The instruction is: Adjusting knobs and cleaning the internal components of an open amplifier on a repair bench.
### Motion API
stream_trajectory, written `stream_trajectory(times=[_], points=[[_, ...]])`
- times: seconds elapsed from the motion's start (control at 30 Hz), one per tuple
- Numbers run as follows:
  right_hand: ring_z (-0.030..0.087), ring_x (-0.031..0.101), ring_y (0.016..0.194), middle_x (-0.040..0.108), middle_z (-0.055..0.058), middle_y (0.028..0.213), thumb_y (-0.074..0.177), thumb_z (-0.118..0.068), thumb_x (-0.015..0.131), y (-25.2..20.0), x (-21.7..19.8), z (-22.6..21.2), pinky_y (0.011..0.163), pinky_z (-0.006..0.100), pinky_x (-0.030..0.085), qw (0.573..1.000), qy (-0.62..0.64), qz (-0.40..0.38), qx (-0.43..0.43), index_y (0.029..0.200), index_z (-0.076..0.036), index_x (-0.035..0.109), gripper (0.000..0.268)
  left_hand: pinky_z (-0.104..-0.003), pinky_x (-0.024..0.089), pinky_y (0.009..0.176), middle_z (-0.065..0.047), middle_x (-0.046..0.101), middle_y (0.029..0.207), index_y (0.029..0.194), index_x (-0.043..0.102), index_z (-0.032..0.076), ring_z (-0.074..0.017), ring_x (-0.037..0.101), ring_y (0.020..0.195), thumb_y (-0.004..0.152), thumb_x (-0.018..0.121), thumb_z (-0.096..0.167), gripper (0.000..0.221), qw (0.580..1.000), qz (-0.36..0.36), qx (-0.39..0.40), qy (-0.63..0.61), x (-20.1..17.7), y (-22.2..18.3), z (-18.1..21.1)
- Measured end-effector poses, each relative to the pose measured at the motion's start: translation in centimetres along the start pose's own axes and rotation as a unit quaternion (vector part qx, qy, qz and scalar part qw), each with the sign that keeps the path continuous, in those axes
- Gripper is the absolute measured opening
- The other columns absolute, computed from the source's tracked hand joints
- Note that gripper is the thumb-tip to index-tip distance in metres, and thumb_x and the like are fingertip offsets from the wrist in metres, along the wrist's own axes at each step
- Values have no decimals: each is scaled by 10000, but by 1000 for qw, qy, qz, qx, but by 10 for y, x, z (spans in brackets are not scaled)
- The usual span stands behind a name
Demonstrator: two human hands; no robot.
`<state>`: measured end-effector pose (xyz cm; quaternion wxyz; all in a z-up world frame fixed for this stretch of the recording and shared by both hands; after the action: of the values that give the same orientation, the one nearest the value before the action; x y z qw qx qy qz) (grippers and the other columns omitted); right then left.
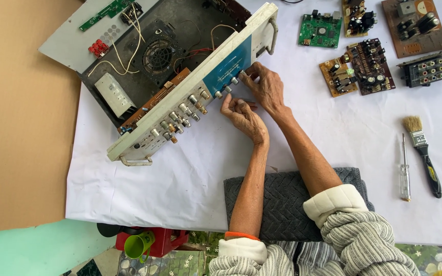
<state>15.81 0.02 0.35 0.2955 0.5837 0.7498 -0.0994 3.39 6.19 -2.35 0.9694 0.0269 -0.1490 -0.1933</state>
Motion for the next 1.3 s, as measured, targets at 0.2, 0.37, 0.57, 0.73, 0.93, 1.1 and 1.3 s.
stream_trajectory(times=[0.2, 0.37, 0.57, 0.73, 0.93, 1.1, 1.3], points=[[330, 714, 753, 675, 10, 757, 961, -346, 721, -6, -39, -42, 712, 518, 566, 995, -95, 23, -29, 995, -202, 674, 155, -212, 551, 633, -9, 547, 934, 1177, 637, 105, -89, 605, 742, 986, 450, 24, 279, 998, -59, -36, 0, 15, -1, -1], [198, 665, 724, 698, -19, 805, 973, -239, 678, -19, -37, -93, 622, 376, 474, 994, -35, 42, -92, 901, -179, 680, 93, -331, 518, 792, -57, 592, 962, 1096, 659, 98, -175, 589, 879, 991, 523, -6, 201, 936, -172, 158, 263, 35, -9, 23], [302, 706, 775, 699, 138, 866, 1014, -193, 674, -49, -20, -152, 704, 406, 571, 983, 1, -99, -152, 987, -71, 734, 139, -327, 499, 829, -10, 567, 923, 1098, 661, 142, -154, 585, 845, 1022, 498, 100, 185, 866, -215, 219, 394, 52, -18, 21], [325, 667, 691, 653, 126, 832, 979, -409, 709, -47, 14, -137, 568, 432, 510, 980, 23, -119, -156, 933, -99, 703, 314, -347, 502, 836, -14, 563, 926, 1102, 643, 167, -189, 592, 862, 1009, 492, 101, 189, 890, -226, 230, 323, 50, -23, 18], [230, 637, 593, 658, 67, 725, 972, -392, 738, -44, 18, -132, 511, 338, 498, 987, 53, -72, -132, 881, -118, 710, 291, -375, 505, 846, -18, 559, 930, 1108, 620, 202, -235, 602, 885, 991, 485, 102, 204, 912, -238, 242, 230, 50, -27, 5], [118, 568, 555, 665, 19, 679, 970, -366, 731, -41, 26, -115, 502, 246, 458, 984, 126, -81, -95, 875, -145, 752, 242, -337, 519, 820, 23, 543, 890, 1092, 630, 265, -194, 587, 847, 970, 533, 167, 184, 902, -214, 260, 269, 52, -25, -21], [154, 589, 575, 666, 35, 712, 949, -298, 767, -44, 27, -118, 512, 271, 485, 985, 100, -46, -129, 914, -135, 729, 171, -373, 526, 841, -13, 593, 922, 1104, 637, 233, -229, 611, 857, 1002, 510, 141, 187, 905, -221, 233, 281, 50, -25, 3]])
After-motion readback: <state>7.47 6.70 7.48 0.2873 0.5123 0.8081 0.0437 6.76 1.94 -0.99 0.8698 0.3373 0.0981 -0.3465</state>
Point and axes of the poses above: each hand's wrist, its own y-axis towards the middle knuckle, its own x-axis out of the palm, z = x × y, the point moved 7 cm from there along y, towards the middle knuckle
